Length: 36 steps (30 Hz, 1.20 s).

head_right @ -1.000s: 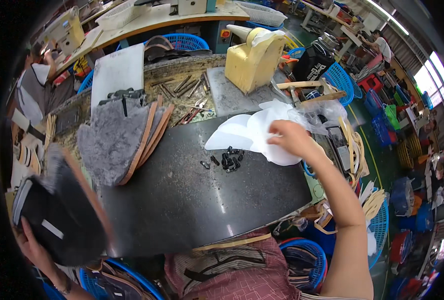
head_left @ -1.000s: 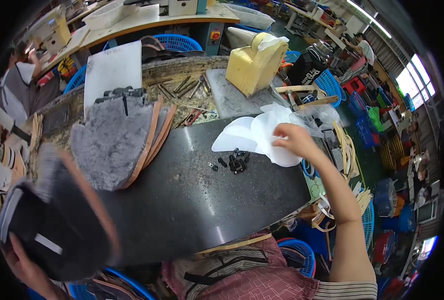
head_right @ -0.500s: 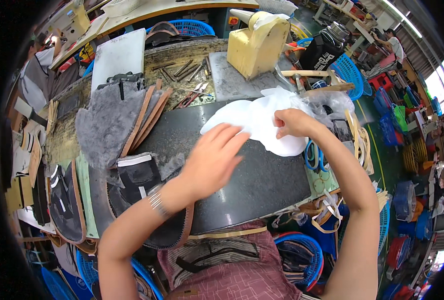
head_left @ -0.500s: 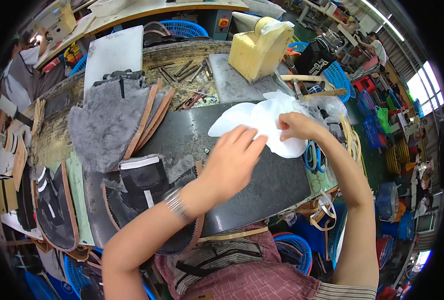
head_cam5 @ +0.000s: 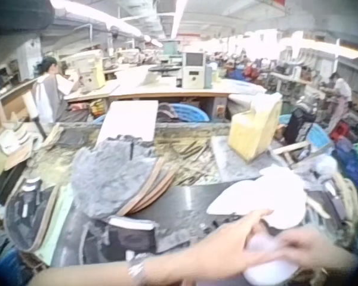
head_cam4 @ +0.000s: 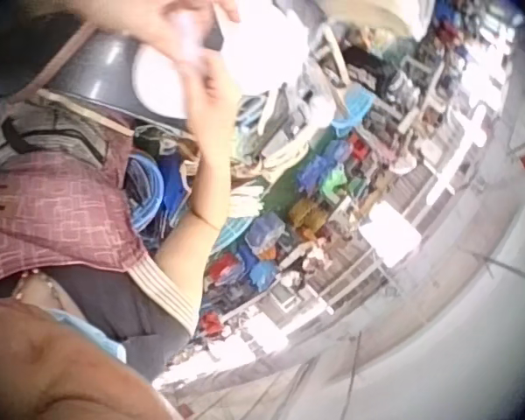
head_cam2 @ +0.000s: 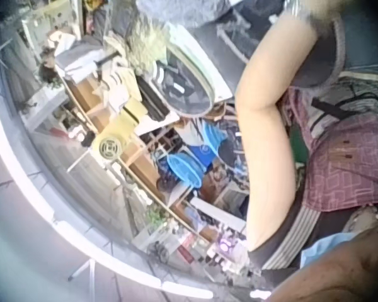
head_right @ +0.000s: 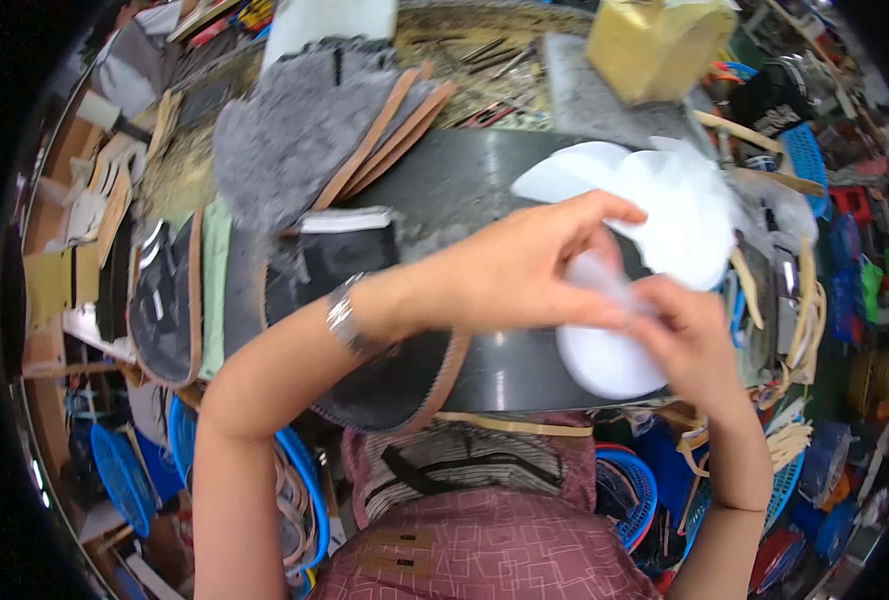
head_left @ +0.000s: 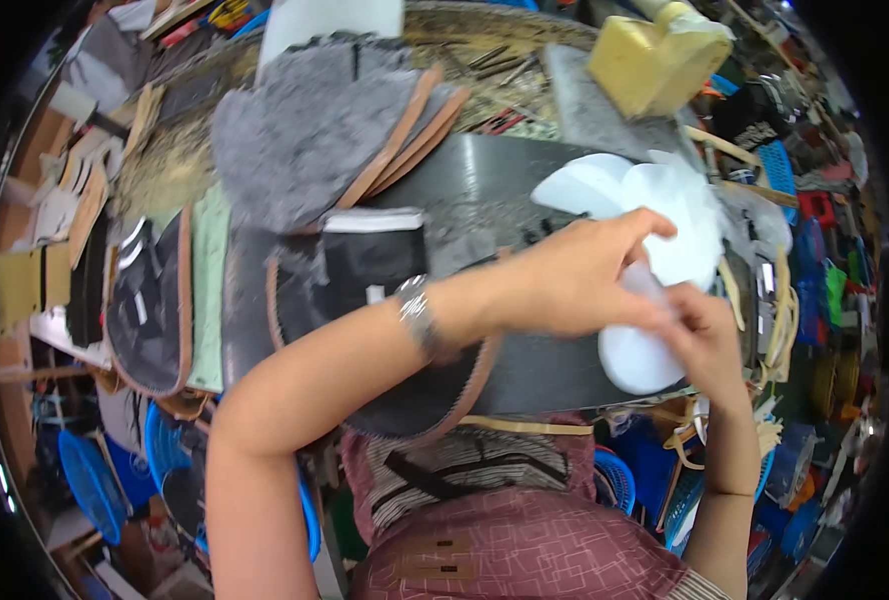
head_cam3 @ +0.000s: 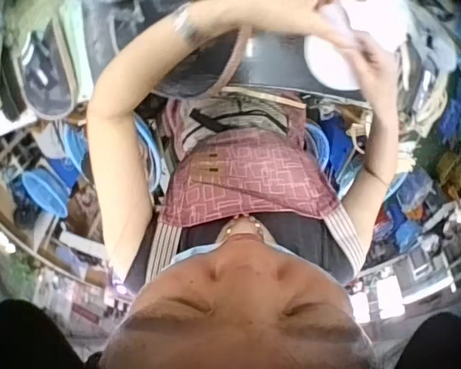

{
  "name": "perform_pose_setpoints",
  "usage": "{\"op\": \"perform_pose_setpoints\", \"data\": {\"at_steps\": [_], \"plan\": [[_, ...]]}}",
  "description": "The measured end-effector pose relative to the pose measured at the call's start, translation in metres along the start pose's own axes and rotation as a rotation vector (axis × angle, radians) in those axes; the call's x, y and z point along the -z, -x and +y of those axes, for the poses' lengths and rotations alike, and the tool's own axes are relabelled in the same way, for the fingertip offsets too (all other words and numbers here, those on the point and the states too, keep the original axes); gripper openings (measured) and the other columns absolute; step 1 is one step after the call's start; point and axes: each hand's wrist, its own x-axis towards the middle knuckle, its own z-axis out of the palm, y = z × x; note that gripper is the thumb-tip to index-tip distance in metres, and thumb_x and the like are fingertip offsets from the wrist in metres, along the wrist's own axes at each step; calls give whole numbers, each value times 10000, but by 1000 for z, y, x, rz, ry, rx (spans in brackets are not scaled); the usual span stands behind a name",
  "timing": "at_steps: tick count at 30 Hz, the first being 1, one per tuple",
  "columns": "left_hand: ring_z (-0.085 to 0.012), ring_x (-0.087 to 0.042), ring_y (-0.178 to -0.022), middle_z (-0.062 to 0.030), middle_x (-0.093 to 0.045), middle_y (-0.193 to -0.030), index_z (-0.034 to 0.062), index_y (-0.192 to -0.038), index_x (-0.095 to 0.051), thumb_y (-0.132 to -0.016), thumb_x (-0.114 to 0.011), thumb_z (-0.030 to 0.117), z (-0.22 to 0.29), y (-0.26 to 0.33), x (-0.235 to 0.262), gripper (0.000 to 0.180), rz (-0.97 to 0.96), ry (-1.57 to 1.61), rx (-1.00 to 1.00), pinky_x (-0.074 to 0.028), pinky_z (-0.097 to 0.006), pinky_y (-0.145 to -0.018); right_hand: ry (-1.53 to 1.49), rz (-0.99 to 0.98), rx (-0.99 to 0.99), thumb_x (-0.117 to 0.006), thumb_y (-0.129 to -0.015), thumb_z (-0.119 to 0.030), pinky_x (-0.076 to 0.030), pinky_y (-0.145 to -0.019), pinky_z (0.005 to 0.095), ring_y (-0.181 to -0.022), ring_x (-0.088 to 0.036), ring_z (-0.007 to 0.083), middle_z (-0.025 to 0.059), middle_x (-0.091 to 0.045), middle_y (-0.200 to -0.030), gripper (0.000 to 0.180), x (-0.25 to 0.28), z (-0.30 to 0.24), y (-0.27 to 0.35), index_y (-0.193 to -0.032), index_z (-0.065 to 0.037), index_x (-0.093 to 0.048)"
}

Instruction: The person assembles shoe components by hand at a workbench. They place white plastic insoles into grey felt pieces, align and press them, then stack the assembled units. The person also handles a black strap and places it on the felt before stacking. The workspace contains multiple similar parts and tools.

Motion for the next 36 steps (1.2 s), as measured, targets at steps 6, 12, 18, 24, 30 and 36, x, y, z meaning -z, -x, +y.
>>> {"op": "perform_pose_setpoints", "data": {"at_steps": [6,12,18,24,30,36], "plan": [[-71,-555,-736,-10,-563,-784,52,-1291,-365,-761,-627,-39,35,159,36,598,466,-6,547,-440,-188,-630,-466,-489,-236,-642,-806,-100,-470,-561,212,-615,-580,78,46,-651,-756,192,-71,-54,-29,-956,19,-651],[-132,-583,-611,-63,-594,-657,51,-1277,-396,-738,-668,58,12,226,33,603,581,-92,726,-443,-261,-578,-439,-714,-375,-632,-828,-93,-481,-546,216,-615,-583,79,40,-628,-720,134,-121,-66,-49,-888,26,-634],[-117,-549,-573,-60,-543,-612,78,-1283,-403,-735,-692,46,-8,226,24,620,501,-275,704,-428,-252,-554,-379,-737,-394,-633,-829,-88,-477,-533,208,-596,-568,69,34,-614,-701,115,-129,-51,-53,-852,25,-629],[-274,-596,-584,-113,-563,-613,91,-1207,-459,-684,-759,189,-14,238,17,610,354,-800,626,-451,-348,-534,327,-444,171,-721,-741,-181,-473,-498,327,-557,-611,233,114,-620,-684,235,-131,-58,-40,-722,-21,-549],[-270,-597,-589,-74,-591,-655,67,-1175,-471,-750,-709,214,-3,225,61,508,788,-665,517,-465,-351,-539,137,43,338,-693,-733,-235,-439,-544,364,-561,-543,279,109,-534,-637,249,-118,-50,-80,-754,-25,-560],[-35,-503,-633,-5,-570,-706,12,-1180,-481,-804,-648,101,-26,167,64,421,777,-370,556,-411,-191,-583,20,-146,33,-689,-756,-290,-424,-552,349,-578,-572,225,145,-560,-592,333,-142,-70,-117,-682,10,-562]]}}
